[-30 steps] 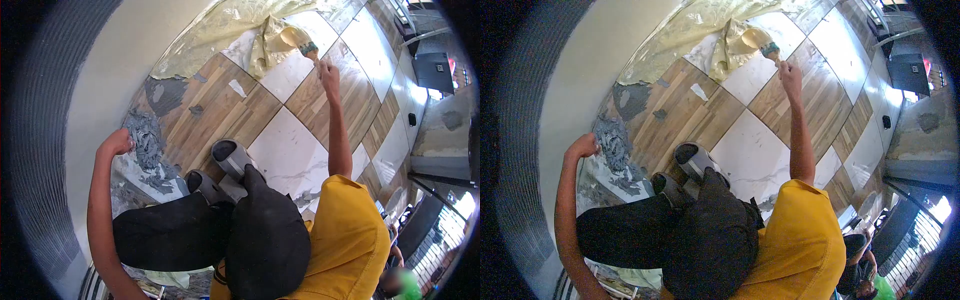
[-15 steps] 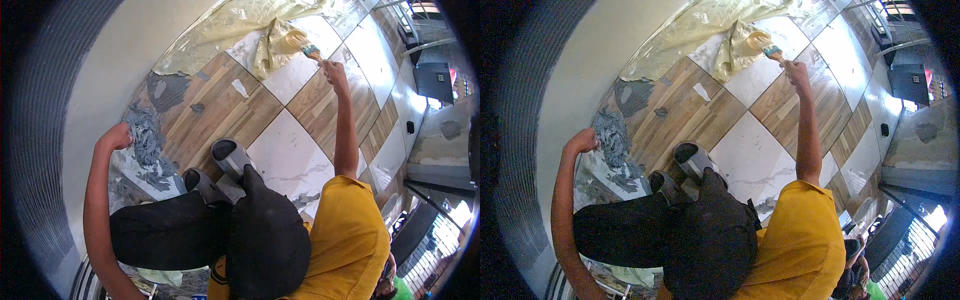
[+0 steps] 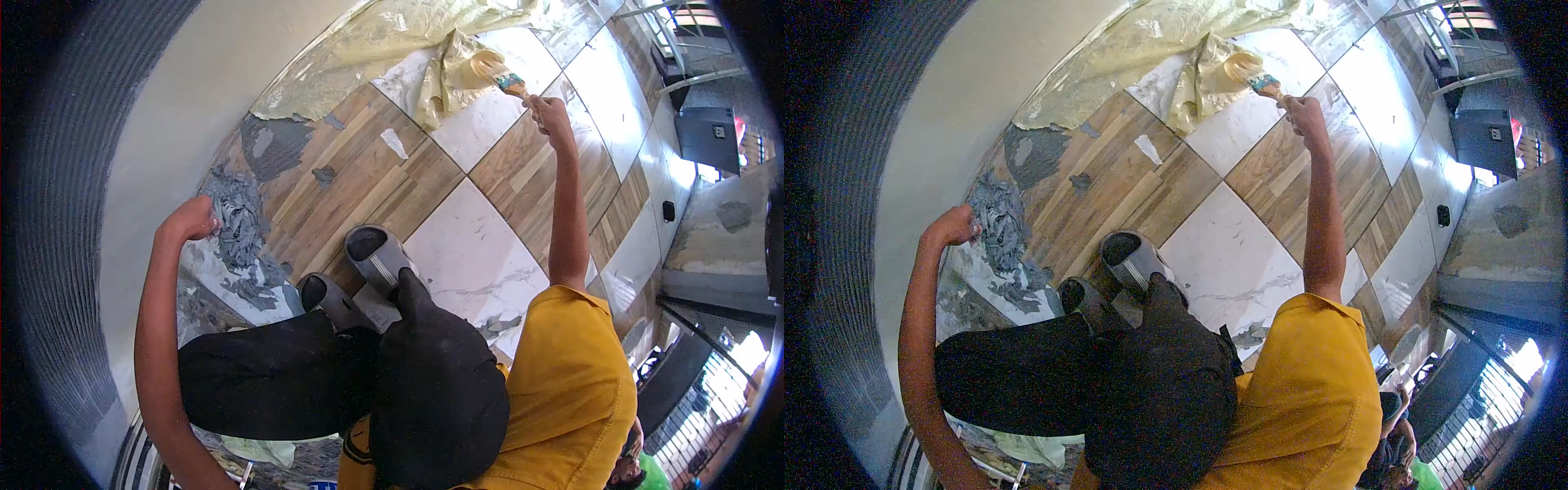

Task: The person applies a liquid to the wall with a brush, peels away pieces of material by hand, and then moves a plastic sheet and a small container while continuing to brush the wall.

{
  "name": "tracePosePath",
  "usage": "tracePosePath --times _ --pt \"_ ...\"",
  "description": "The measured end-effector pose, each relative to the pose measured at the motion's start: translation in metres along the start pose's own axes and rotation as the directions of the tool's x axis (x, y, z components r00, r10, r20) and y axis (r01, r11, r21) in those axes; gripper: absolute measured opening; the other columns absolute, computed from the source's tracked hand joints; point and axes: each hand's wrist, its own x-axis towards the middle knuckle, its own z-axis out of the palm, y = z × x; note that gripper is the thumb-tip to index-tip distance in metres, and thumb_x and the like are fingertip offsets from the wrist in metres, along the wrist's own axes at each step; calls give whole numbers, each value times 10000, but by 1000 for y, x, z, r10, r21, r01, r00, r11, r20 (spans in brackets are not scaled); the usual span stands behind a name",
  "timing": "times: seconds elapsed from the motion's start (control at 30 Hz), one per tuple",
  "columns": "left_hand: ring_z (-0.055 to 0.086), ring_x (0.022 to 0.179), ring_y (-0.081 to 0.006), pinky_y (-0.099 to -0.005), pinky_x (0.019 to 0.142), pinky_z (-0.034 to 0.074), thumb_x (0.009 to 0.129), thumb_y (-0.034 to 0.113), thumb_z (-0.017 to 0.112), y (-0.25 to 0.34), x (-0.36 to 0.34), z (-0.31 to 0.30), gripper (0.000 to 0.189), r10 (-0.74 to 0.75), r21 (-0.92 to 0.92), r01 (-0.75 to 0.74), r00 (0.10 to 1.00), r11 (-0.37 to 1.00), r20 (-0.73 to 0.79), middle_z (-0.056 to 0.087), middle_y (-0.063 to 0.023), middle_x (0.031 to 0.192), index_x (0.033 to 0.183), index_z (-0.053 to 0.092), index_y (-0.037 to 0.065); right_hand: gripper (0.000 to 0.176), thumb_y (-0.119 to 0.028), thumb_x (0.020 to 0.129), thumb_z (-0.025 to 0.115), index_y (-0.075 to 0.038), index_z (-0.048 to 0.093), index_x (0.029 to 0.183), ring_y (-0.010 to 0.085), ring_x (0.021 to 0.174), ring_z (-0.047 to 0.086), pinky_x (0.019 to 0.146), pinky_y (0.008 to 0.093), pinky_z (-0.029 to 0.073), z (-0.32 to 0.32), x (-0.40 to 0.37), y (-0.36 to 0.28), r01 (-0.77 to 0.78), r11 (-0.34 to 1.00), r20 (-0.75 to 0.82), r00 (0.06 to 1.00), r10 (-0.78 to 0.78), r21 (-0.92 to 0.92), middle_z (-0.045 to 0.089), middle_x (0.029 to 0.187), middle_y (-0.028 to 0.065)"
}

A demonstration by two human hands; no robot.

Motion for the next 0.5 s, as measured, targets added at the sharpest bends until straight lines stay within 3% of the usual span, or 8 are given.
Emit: tracePosePath --times 0.13,0.2,0.33,0.4,0.5 --pt "675 899 -383 -445 797 520 794 187 713 -1 0 -2 255 -1 -28 2 1000 1000 15 684 -259 921 855 680 -58 369 -317 937 585 30 711 929 57 436 331 392 247 242 -3 2 -3 -8 1000 19 1000 8 -30 467 602 -25" --pt "637 935 -411 -468 802 503 817 287 733 -11 8 5 398 -2 1 2 999 1000 38 654 -265 974 961 599 -58 366 -316 934 587 28 711 925 58 437 327 392 247 242 -4 1 -4 -8 999 29 1000 9 -31 466 604 -26" --pt "631 957 -407 -469 811 499 814 299 734 -9 7 4 408 -10 -34 13 996 999 83 645 -269 989 952 600 -61 355 -317 927 596 19 709 908 59 439 332 391 245 246 -6 0 -10 -19 998 44 999 21 -57 462 603 -31" --pt "665 899 -391 -444 794 518 799 216 720 -3 3 4 293 -30 -11 30 1000 999 -5 678 -259 936 899 667 -54 353 -317 928 594 16 708 903 61 434 337 387 243 247 -6 -1 -6 -15 1000 37 999 16 -22 464 601 -32" --pt "654 938 -400 -447 813 515 805 229 725 -3 1 5 317 20 35 -18 997 999 -68 668 -269 981 916 657 -60 346 -314 930 587 11 704 919 64 425 348 384 234 255 -6 -6 12 -22 997 0 1000 22 68 471 599 -34"
